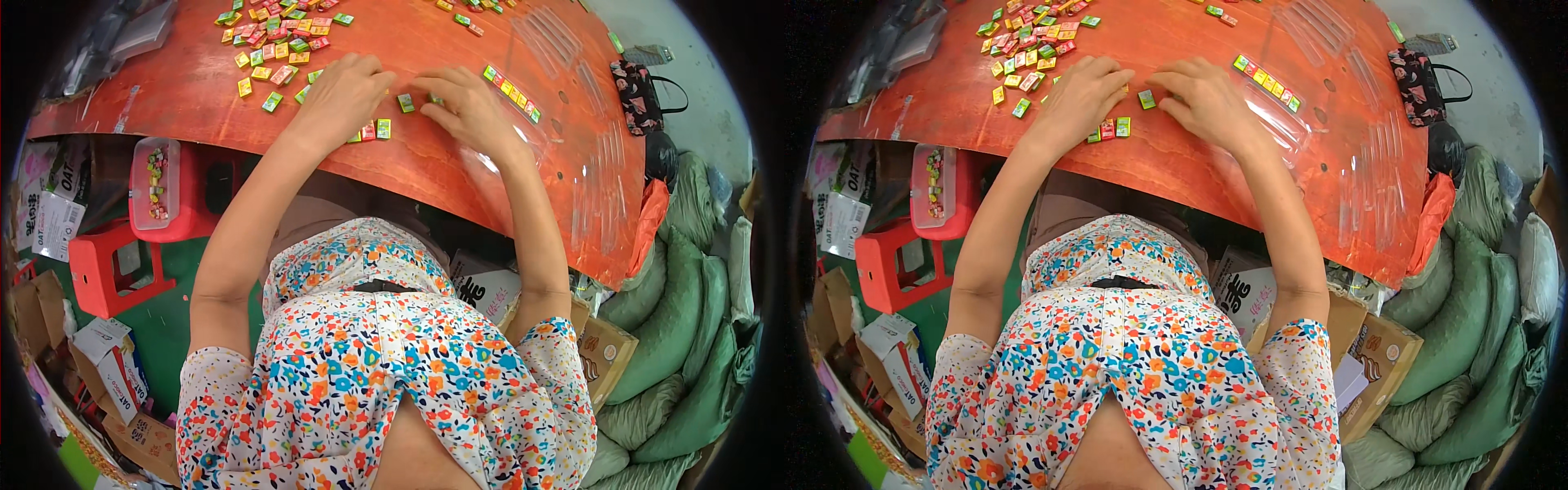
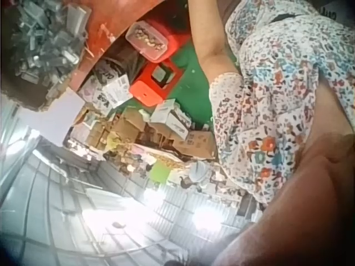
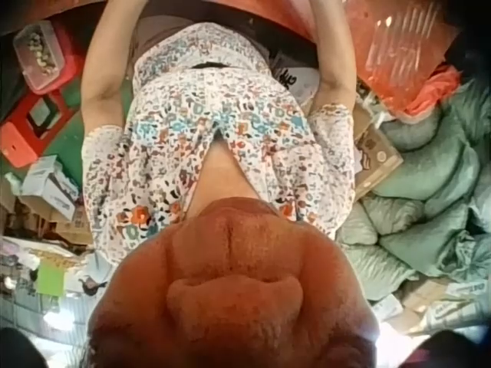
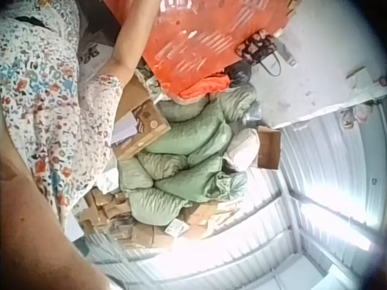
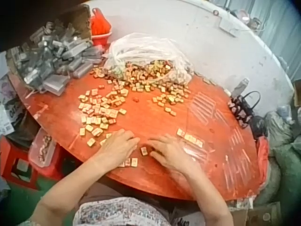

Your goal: Sorting small colorful square pieces and placing them into clear plastic trays for packaging.

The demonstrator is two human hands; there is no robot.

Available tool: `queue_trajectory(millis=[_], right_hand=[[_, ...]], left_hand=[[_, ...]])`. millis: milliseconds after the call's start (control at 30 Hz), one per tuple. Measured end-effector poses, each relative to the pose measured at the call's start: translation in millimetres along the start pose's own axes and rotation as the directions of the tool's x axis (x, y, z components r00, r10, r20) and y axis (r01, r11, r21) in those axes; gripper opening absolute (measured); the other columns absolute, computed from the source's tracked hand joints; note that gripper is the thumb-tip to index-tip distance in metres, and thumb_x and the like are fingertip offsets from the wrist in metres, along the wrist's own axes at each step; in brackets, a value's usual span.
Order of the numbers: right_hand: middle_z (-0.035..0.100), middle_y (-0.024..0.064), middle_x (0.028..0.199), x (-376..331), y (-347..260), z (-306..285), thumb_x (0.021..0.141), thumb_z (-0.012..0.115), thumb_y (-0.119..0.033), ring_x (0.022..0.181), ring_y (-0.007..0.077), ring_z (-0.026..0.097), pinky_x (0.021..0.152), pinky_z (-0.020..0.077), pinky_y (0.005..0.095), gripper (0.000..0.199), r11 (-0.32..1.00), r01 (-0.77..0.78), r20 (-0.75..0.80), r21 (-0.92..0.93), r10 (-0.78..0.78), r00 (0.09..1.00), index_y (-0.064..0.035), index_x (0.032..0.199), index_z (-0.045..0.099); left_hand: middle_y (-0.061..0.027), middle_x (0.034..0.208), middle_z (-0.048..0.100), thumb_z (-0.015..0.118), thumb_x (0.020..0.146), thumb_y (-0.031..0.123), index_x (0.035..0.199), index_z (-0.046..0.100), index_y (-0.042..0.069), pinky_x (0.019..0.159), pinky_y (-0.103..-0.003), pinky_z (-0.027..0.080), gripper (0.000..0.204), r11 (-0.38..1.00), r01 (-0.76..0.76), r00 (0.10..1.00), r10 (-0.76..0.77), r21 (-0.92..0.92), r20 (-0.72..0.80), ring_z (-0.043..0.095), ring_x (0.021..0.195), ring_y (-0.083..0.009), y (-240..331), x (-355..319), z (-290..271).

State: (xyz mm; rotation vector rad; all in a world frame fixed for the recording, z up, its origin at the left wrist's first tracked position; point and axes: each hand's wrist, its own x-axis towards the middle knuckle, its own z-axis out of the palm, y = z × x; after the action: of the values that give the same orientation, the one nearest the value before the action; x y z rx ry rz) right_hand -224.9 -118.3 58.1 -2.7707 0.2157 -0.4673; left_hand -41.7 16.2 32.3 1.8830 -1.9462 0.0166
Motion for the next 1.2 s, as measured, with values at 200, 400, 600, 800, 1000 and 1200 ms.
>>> queue_trajectory(millis=[200,400,600,800,1000,1200], right_hand=[[0.065,0.0091,0.111,-6.6,-5.2,11.0,0.083,0.067,-0.013,0.104,0.0293,0.058,0.094,0.0448,0.0423,0.031,0.998,-0.003,0.099,-0.068,0.009,0.995,-0.0089,0.113,0.066],[0.065,0.0079,0.108,-21.9,-28.5,10.7,0.082,0.069,-0.015,0.103,0.0294,0.058,0.087,0.0454,0.0419,0.029,0.999,-0.004,0.039,-0.051,0.006,0.999,-0.0089,0.111,0.066],[0.064,0.0066,0.108,-21.8,-29.6,16.5,0.082,0.069,-0.015,0.101,0.0276,0.058,0.085,0.0442,0.0413,0.028,0.998,-0.011,0.019,-0.067,0.012,1.000,-0.0100,0.110,0.067],[0.064,0.0071,0.105,-21.1,-31.5,18.7,0.082,0.068,-0.014,0.099,0.0267,0.058,0.084,0.0446,0.0401,0.027,0.999,-0.001,0.014,-0.053,0.002,1.000,-0.0099,0.109,0.067],[0.068,0.0090,0.102,-14.5,22.8,-5.0,0.083,0.065,-0.010,0.095,0.0310,0.063,0.081,0.0503,0.0409,0.020,0.973,-0.093,-0.173,-0.210,0.057,0.983,-0.0078,0.103,0.069],[0.069,0.0066,0.102,-9.9,56.6,-23.0,0.088,0.057,-0.017,0.097,0.0284,0.063,0.083,0.0502,0.0426,0.020,0.913,-0.233,0.047,-0.334,0.263,0.964,-0.0106,0.102,0.069]], left_hand=[[-0.0132,0.097,0.061,0.062,0.086,0.011,0.109,0.063,0.002,0.081,-0.042,0.050,0.025,0.980,0.042,0.973,-0.085,-0.195,-0.215,0.059,0.095,-0.0318,7.7,-48.3,-26.7],[-0.0134,0.098,0.062,0.062,0.085,0.007,0.111,0.062,0.000,0.080,-0.043,0.050,0.026,0.942,0.180,0.978,-0.203,-0.282,-0.053,0.060,0.095,-0.0321,19.2,-73.1,-30.5],[-0.0137,0.098,0.062,0.064,0.084,0.007,0.110,0.063,0.000,0.081,-0.042,0.050,0.027,0.942,0.157,0.979,-0.188,-0.296,-0.080,0.060,0.093,-0.0319,20.0,-70.2,-28.0],[-0.0137,0.101,0.061,0.066,0.082,0.005,0.113,0.062,0.000,0.082,-0.041,0.050,0.031,0.949,0.150,0.980,-0.180,-0.276,-0.088,0.059,0.094,-0.0316,24.1,-73.5,-28.1],[-0.0137,0.104,0.060,0.068,0.081,0.005,0.114,0.061,0.000,0.082,-0.041,0.049,0.035,0.937,0.179,0.975,-0.210,-0.301,-0.075,0.058,0.096,-0.0314,25.4,-75.7,-29.9],[-0.0098,0.106,0.060,0.073,0.078,0.015,0.111,0.063,0.004,0.085,-0.041,0.046,0.036,0.988,0.100,0.976,-0.120,-0.113,-0.181,0.057,0.098,-0.0281,34.2,-58.0,-21.2]])
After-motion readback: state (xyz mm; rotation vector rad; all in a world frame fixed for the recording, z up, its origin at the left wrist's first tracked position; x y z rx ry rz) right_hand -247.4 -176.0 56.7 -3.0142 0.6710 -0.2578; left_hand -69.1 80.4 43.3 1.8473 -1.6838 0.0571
